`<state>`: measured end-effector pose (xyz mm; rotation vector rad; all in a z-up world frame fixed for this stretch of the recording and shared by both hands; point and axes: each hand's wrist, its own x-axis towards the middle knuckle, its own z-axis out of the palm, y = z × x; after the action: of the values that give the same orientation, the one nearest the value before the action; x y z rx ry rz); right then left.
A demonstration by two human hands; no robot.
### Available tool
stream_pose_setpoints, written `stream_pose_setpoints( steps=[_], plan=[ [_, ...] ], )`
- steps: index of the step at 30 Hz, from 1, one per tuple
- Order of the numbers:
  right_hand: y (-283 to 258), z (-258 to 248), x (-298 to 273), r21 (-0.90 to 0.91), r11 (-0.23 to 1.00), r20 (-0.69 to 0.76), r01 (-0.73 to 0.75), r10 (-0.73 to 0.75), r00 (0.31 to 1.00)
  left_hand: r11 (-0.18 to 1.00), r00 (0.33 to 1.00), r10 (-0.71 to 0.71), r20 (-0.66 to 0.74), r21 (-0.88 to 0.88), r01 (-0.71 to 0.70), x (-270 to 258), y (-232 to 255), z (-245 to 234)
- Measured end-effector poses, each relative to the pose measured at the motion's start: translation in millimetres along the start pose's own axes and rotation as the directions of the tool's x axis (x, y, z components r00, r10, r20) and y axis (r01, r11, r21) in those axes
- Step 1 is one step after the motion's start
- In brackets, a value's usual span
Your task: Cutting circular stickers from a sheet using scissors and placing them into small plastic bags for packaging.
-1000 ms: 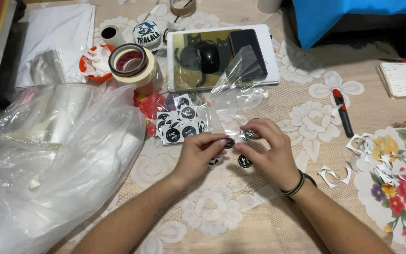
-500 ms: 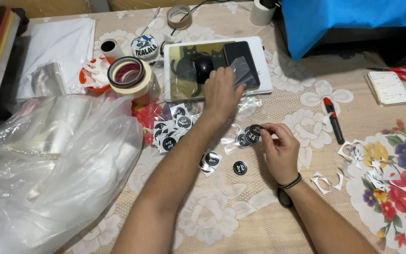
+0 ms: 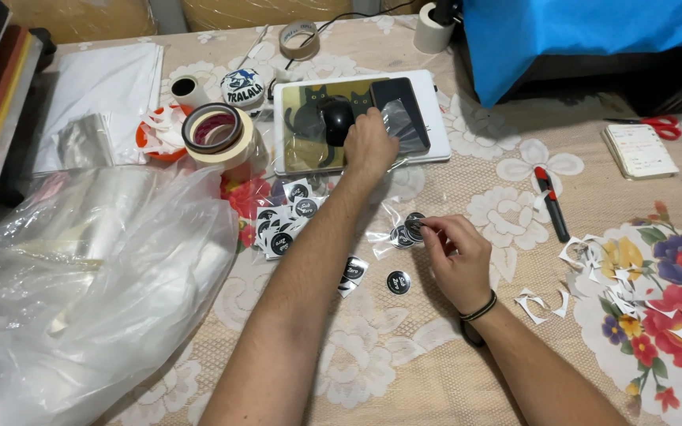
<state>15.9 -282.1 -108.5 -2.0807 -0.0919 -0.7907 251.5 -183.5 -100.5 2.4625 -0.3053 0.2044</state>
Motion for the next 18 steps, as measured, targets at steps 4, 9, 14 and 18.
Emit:
stream_pose_setpoints(
  steps=[4, 9, 14, 18],
  plan=[
    [-7, -2, 0, -0.008, 1.000, 0.017, 0.005, -0.005, 1.000, 0.999, 1.000, 0.018, 0.009, 0.030, -0.018, 9, -4, 1],
    [-6, 0, -3, -0.023, 1.000, 0.043, 0.007, -0.006, 0.999, 0.996, 0.999, 0.042, -0.028, 0.081, -0.040, 5, 7, -13],
    [-14, -3, -1, -0.027, 0.999, 0.060, 0.027, -0.025, 0.998, 0.989, 1.000, 0.022, -0.022, 0.144, -0.018, 4, 14, -7],
    [-14, -3, -1, -0.034, 0.999, 0.071, 0.025, -0.023, 0.997, 0.979, 0.999, 0.011, -0.031, 0.205, -0.005, 8, 11, 1]
  ],
)
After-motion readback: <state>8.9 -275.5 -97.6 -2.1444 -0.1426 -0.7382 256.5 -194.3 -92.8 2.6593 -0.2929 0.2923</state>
